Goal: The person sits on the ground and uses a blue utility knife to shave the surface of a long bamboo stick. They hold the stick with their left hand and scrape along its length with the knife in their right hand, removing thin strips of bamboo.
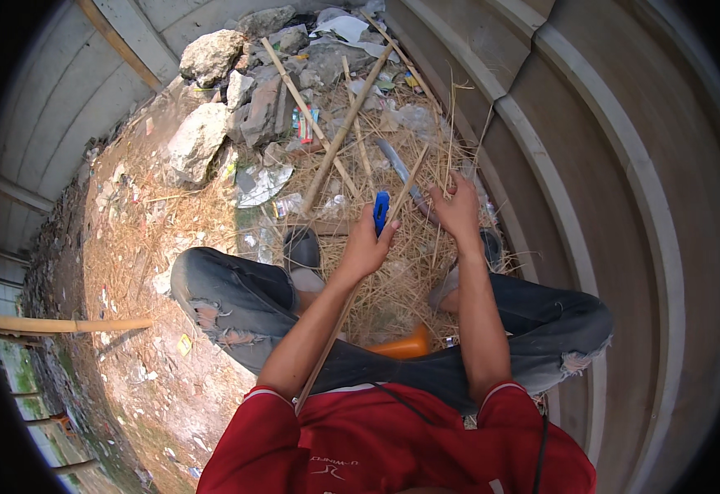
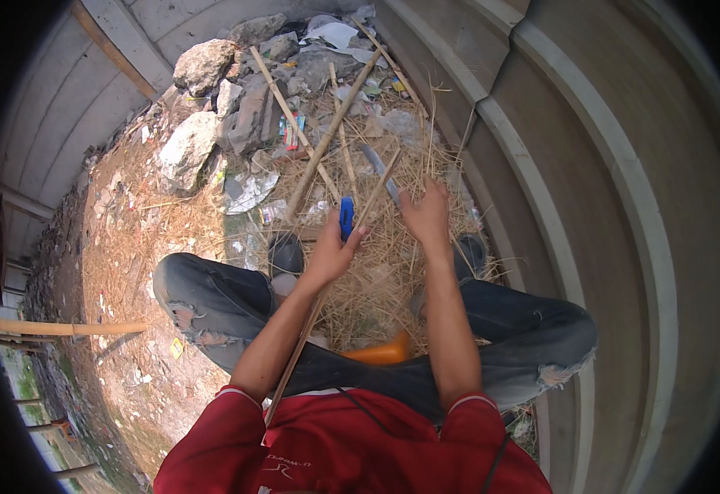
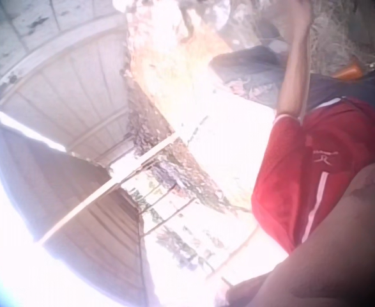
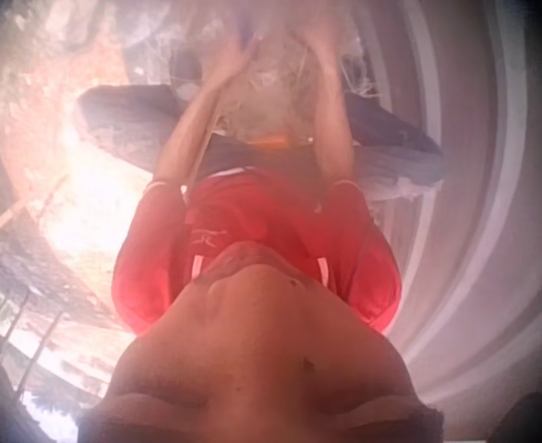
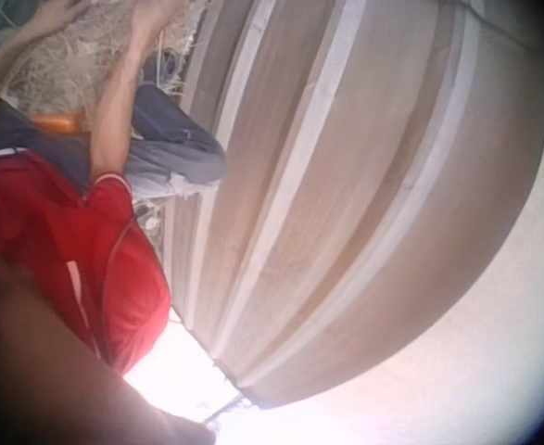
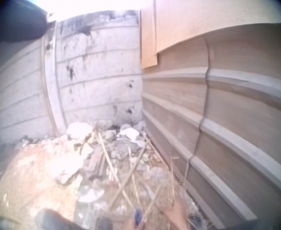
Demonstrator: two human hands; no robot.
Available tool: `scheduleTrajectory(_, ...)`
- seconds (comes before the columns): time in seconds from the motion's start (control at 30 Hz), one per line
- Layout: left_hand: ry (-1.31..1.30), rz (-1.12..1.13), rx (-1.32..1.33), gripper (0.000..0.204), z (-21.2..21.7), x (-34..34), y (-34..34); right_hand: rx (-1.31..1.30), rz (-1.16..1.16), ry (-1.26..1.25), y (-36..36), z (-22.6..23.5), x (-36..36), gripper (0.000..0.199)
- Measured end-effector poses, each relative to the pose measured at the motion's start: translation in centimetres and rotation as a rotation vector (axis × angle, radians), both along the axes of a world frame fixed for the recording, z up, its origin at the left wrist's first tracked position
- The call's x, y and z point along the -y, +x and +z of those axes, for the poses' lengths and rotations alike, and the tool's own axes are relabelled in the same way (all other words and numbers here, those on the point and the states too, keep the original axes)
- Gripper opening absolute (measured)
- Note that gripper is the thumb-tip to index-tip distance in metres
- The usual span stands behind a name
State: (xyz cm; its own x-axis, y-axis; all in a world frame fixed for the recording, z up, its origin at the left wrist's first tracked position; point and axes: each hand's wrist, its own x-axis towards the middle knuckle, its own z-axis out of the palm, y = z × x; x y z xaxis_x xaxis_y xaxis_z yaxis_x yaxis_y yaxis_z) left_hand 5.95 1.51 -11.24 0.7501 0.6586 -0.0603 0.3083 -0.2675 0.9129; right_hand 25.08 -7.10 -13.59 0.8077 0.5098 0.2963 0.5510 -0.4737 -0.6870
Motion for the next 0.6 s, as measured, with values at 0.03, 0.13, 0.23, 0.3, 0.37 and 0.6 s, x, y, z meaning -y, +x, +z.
scheduleTrajectory(0.03,0.085,0.0,-0.001,0.035,-0.6,0.0,0.1,-0.148,0.138,0.146,0.0,0.5,-0.1,0.055)
scheduleTrajectory(0.13,0.225,0.019,-0.004,0.035,-2.3,0.4,0.0,-0.487,0.459,0.374,-2.4,5.0,-1.1,0.059)
scheduleTrajectory(0.23,0.231,0.051,0.017,0.033,-2.2,0.7,0.2,-0.536,0.52,0.239,-4.1,5.5,-1.1,0.053)
scheduleTrajectory(0.3,0.339,0.086,0.072,0.032,-2.2,0.6,0.1,-0.472,0.494,0.196,-4.9,5.5,-1.4,0.047)
scheduleTrajectory(0.37,0.315,0.08,-0.012,0.03,-1.9,0.6,0.0,-0.504,0.397,0.205,-5.6,5.5,-1.9,0.039)
scheduleTrajectory(0.6,0.4,0.129,-0.182,0.026,-1.7,0.1,-0.3,-0.656,0.357,0.147,-5.2,4.5,-2.0,0.023)
